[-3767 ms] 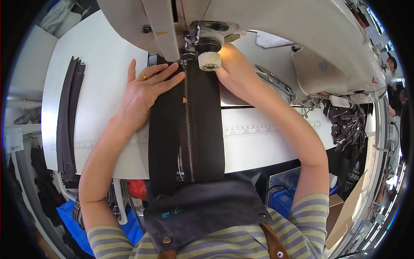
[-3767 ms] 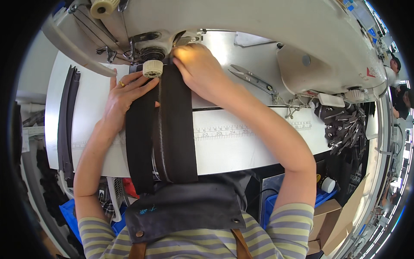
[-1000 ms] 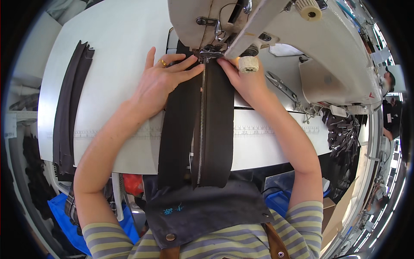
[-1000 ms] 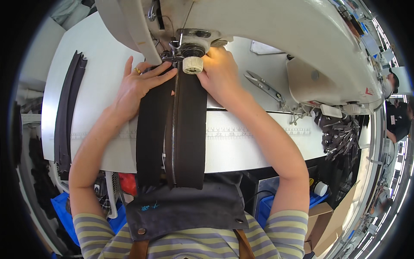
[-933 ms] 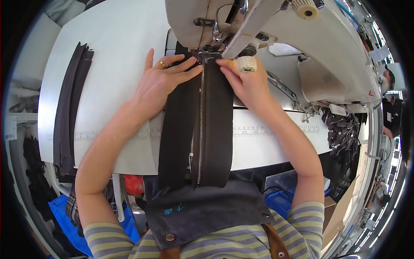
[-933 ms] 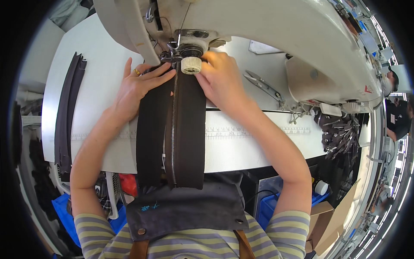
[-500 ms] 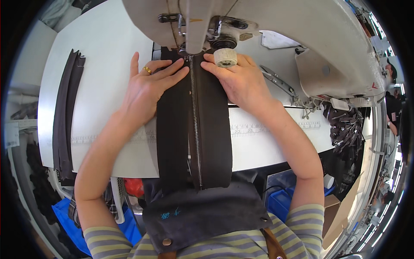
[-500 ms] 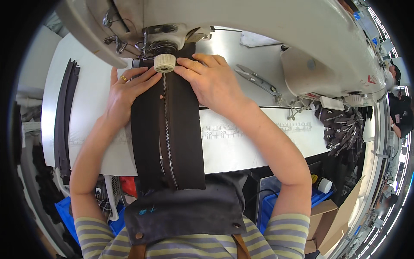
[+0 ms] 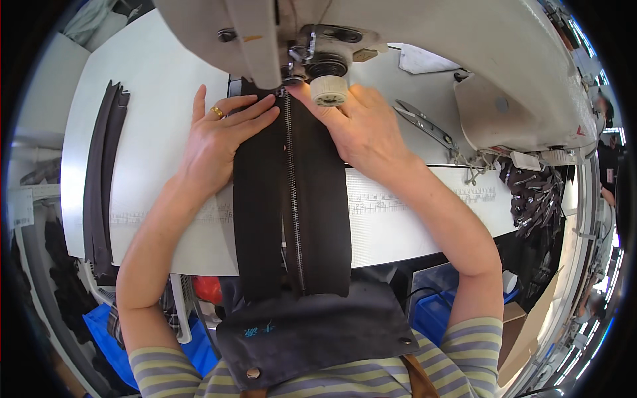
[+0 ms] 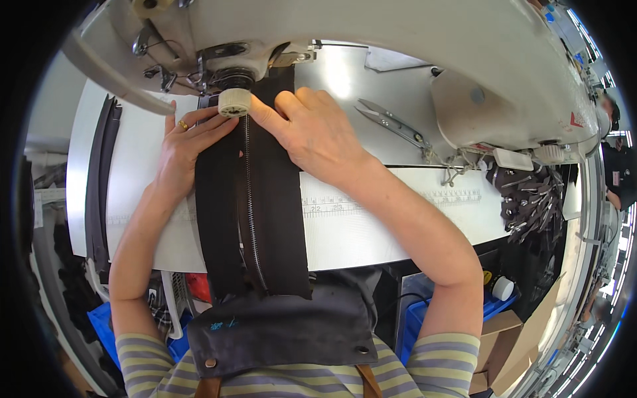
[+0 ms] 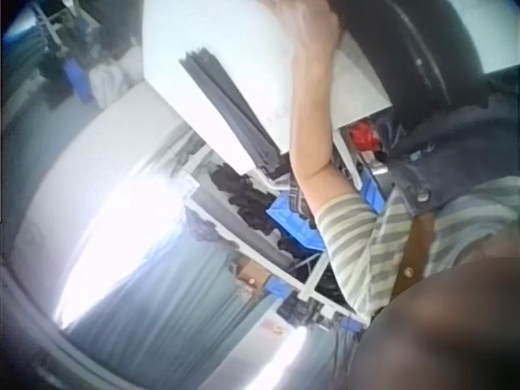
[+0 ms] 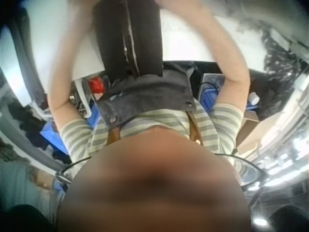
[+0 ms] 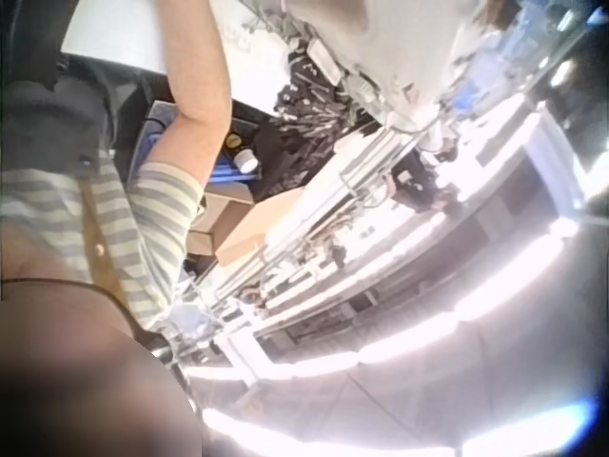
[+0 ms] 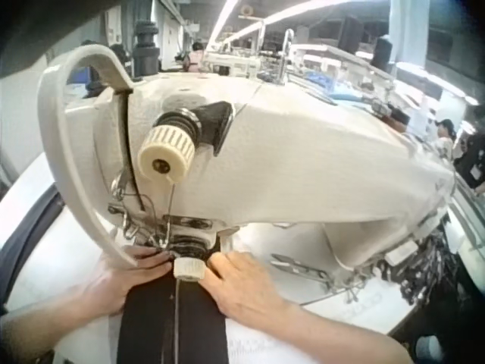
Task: Sewing zippers onto fabric pieces using an industrial sewing machine.
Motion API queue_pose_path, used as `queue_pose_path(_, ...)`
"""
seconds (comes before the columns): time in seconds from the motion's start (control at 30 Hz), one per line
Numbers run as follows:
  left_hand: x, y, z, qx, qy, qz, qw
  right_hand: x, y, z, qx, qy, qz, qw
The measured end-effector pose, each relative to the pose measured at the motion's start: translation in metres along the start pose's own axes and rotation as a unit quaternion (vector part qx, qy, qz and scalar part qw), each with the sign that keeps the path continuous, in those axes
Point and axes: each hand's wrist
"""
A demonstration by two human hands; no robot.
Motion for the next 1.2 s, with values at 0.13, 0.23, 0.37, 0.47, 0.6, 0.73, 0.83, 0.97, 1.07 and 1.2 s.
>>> queue_pose_path(0.13, 0.0, 0.001, -0.001, 0.012, 0.003, 0.015, 1.0, 0.002, 0.0, -0.003, 0.046, 0.032, -0.062, 0.996)
queue_pose_path(0.23, -0.001, 0.001, 0.0, 0.004, 0.011, 0.022, 1.0, 0.001, 0.007, -0.002, 0.006, 0.041, -0.026, 0.999)
queue_pose_path(0.37, 0.002, 0.001, 0.0, 0.027, -0.007, 0.011, 1.0, 0.005, 0.009, 0.003, -0.09, 0.059, -0.007, 0.994)
queue_pose_path(0.47, 0.003, 0.003, 0.0, 0.025, -0.006, 0.015, 1.0, 0.003, 0.005, 0.0, -0.077, 0.04, 0.004, 0.996)
queue_pose_path(0.6, 0.003, 0.004, -0.001, 0.025, -0.003, 0.018, 1.0, -0.003, 0.004, -0.001, -0.08, 0.0, 0.056, 0.995)
queue_pose_path(0.73, 0.003, 0.006, -0.004, 0.004, 0.022, 0.034, 0.999, -0.002, 0.004, -0.007, -0.285, 0.189, 0.05, 0.939)
queue_pose_path(0.83, 0.005, 0.005, -0.005, 0.003, 0.02, 0.034, 0.999, -0.02, -0.028, -0.007, -0.581, 0.478, -0.234, 0.616)
queue_pose_path(0.97, -0.001, 0.002, 0.001, 0.026, 0.011, 0.02, 0.999, -0.027, -0.014, 0.011, -0.688, 0.414, -0.277, 0.528)
queue_pose_path(1.07, 0.0, 0.004, 0.0, 0.017, 0.015, 0.029, 0.999, -0.021, -0.008, 0.008, -0.617, 0.402, -0.175, 0.654)
queue_pose_path(1.2, 0.001, 0.001, -0.002, 0.011, 0.016, 0.013, 1.0, -0.009, 0.0, -0.001, -0.152, 0.089, -0.01, 0.984)
Point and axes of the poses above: each hand's wrist, its own x-axis away from the middle knuckle, its own y-axis out of the palm, z = x × y, and after that the axes turned 13 degrees about y, right-handed
